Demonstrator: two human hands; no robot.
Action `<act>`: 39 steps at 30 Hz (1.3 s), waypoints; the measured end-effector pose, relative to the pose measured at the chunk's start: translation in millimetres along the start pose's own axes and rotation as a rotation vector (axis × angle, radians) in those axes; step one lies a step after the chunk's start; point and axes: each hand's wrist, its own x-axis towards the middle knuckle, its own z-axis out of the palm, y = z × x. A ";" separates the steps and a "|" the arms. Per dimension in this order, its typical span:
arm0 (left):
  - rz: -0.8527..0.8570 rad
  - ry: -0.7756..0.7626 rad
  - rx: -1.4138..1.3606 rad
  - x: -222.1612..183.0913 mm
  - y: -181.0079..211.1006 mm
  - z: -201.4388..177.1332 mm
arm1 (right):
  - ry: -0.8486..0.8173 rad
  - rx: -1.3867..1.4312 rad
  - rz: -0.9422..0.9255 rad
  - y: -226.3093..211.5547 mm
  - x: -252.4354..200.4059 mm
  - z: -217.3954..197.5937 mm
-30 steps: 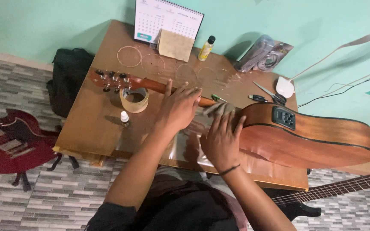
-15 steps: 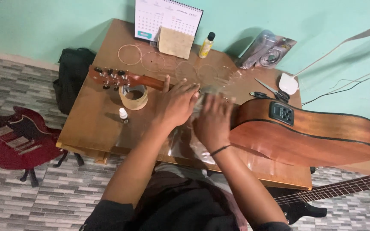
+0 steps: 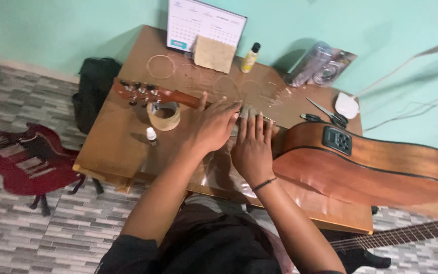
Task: Cleaning and polishing an acoustic guitar, including the body, neck, and headstock, using a cloth and cleaning solution.
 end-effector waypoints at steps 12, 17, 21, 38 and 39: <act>-0.316 0.386 0.382 -47.2 -85.2 -88.5 | -0.102 0.166 -0.045 14.0 -6.4 0.9; -0.292 0.489 0.231 -65.4 -137.3 -80.0 | -0.120 0.299 -0.236 -26.7 43.2 -26.4; -0.248 0.577 0.101 -72.5 -159.3 -73.8 | -0.116 0.304 -0.368 -68.5 83.3 -20.2; -0.041 0.801 -0.529 -71.0 -235.0 -34.2 | 0.159 0.485 -0.341 -120.5 96.5 -25.3; -0.052 0.863 -0.636 -69.7 -237.8 -31.9 | 0.088 0.571 -0.366 -124.8 104.4 -20.0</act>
